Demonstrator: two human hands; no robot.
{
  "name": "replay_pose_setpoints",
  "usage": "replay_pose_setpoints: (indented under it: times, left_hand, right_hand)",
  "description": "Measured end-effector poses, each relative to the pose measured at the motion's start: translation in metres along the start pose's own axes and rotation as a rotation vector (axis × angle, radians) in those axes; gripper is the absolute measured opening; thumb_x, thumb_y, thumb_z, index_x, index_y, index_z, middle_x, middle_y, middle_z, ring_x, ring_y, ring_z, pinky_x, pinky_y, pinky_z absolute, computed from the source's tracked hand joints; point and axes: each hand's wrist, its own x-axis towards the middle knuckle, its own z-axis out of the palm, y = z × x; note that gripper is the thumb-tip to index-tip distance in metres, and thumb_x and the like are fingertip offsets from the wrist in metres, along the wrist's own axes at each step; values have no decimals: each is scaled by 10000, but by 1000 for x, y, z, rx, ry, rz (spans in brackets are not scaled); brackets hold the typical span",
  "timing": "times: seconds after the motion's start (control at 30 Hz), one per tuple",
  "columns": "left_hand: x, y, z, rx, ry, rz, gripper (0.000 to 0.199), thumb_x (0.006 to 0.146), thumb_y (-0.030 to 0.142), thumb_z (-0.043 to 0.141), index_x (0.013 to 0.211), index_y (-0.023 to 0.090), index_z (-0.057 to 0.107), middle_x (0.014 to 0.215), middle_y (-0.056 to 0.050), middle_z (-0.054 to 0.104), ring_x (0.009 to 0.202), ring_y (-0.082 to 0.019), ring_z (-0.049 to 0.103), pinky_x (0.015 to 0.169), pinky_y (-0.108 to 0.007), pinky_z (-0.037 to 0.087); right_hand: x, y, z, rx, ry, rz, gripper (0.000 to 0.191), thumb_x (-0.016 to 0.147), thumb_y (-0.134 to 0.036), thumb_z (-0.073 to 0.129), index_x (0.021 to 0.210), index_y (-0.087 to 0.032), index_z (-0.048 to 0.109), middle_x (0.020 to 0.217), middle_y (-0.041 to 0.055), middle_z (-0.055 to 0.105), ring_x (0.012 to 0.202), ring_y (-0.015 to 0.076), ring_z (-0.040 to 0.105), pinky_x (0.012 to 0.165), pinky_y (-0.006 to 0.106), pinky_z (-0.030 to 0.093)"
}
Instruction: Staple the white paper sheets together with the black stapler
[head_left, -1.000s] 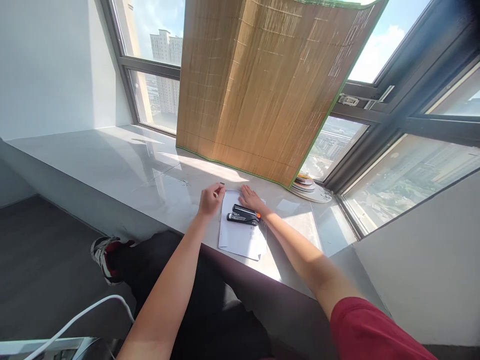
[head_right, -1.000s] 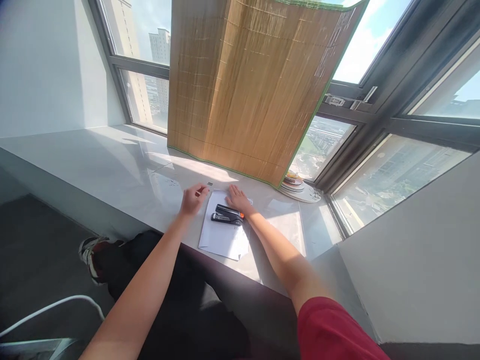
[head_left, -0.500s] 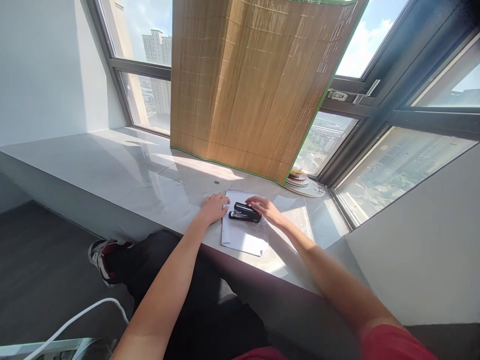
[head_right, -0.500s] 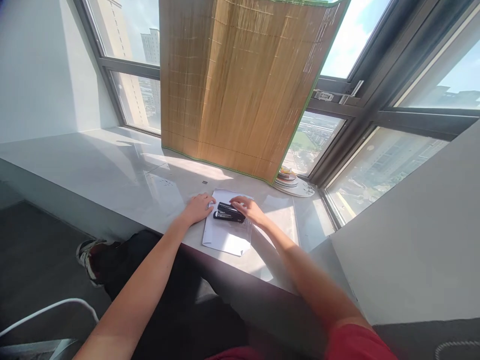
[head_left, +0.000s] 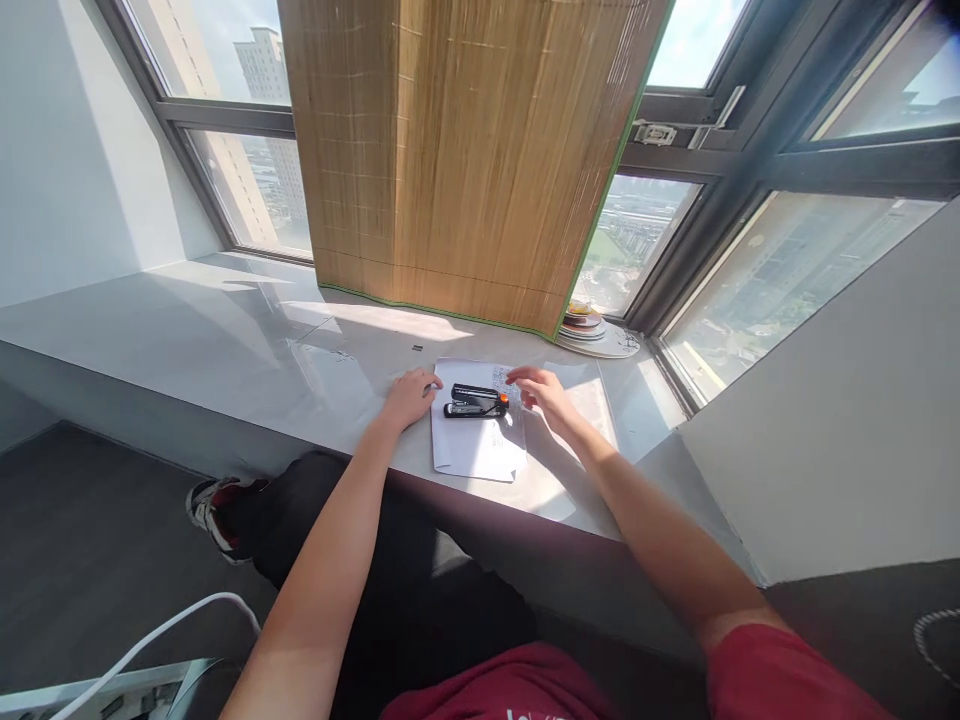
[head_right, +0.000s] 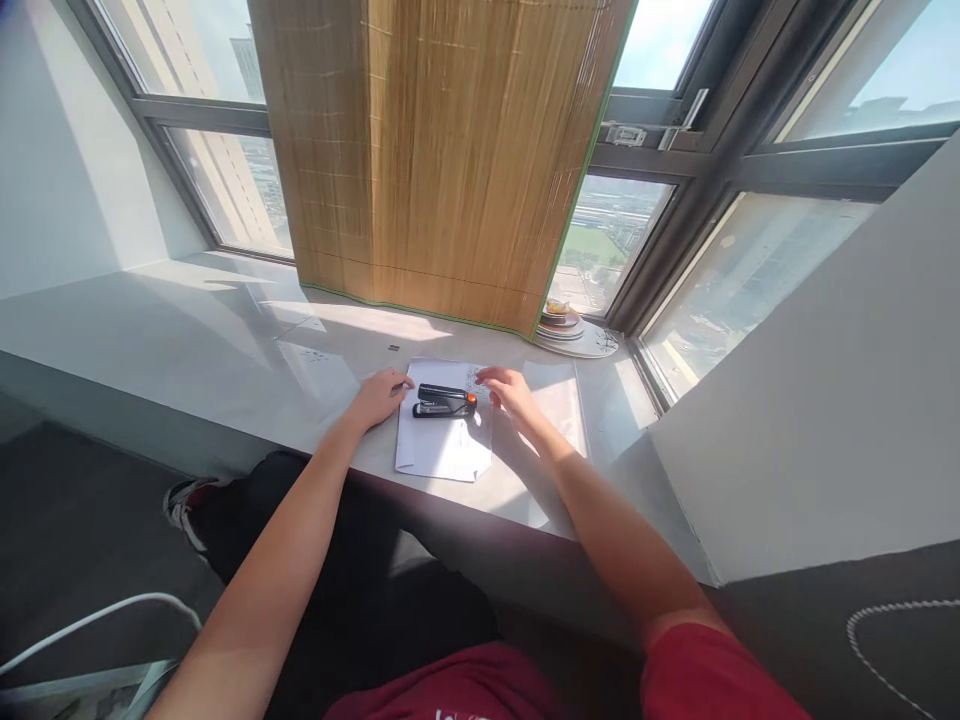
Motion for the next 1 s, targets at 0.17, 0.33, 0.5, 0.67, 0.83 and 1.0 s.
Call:
replay_pose_setpoints:
  times: [0.17,0.33,0.5,0.67,0.83,1.0]
  left_hand:
    - [1,-3,1,-44,22,3,262,1014,219,579,1132,261,808,1107,-90,691,1172,-316,663,1109,-468,488]
    - [1,-3,3,-55,31,-6,300,1008,174,549,1126,258,812,1133,-94,702,1188,-308,664,1138,-477,484]
    - [1,-5,3,-137,35,-4,445,957,66,439,1090,234,829,1161,-102,737,1149,-274,690,1107,-434,526]
    - [3,-9,6,-396,156,-120,419,875,63,444,991,215,816,1142,-73,804,1133,-237,720,1113,-396,551]
    - [8,-12,7,-616,337,-303,286,795,111,508,852,213,769,1046,-65,825,1075,-235,748,1094,-401,569]
    - [7,-14,-2,-1119,407,-488,167,766,136,544,796,190,699,1002,-104,826,1030,-233,796,1096,-417,565]
  right_hand:
    - [-10,-7,-6,356,-392,275,498,856,-413,680,1299,-187,697,1280,154,772,735,223,769,516,304,594]
    - [-9,-4,5,457,-411,378,465,842,-284,729,1277,-158,623,946,93,776,881,319,846,719,411,724]
    - [-10,-5,9,445,-328,417,405,884,-260,756,1242,-155,597,938,99,769,821,317,851,691,420,732]
    - [-10,-9,10,437,-279,464,406,842,-229,781,1206,-168,612,1018,113,774,818,304,855,742,419,741]
    - [-9,-9,11,433,-227,516,470,781,-158,760,1230,-169,622,1132,131,780,849,291,856,840,436,741]
    - [-7,-1,8,354,-275,489,510,798,-223,736,1294,-141,651,919,96,770,693,237,777,761,458,718]
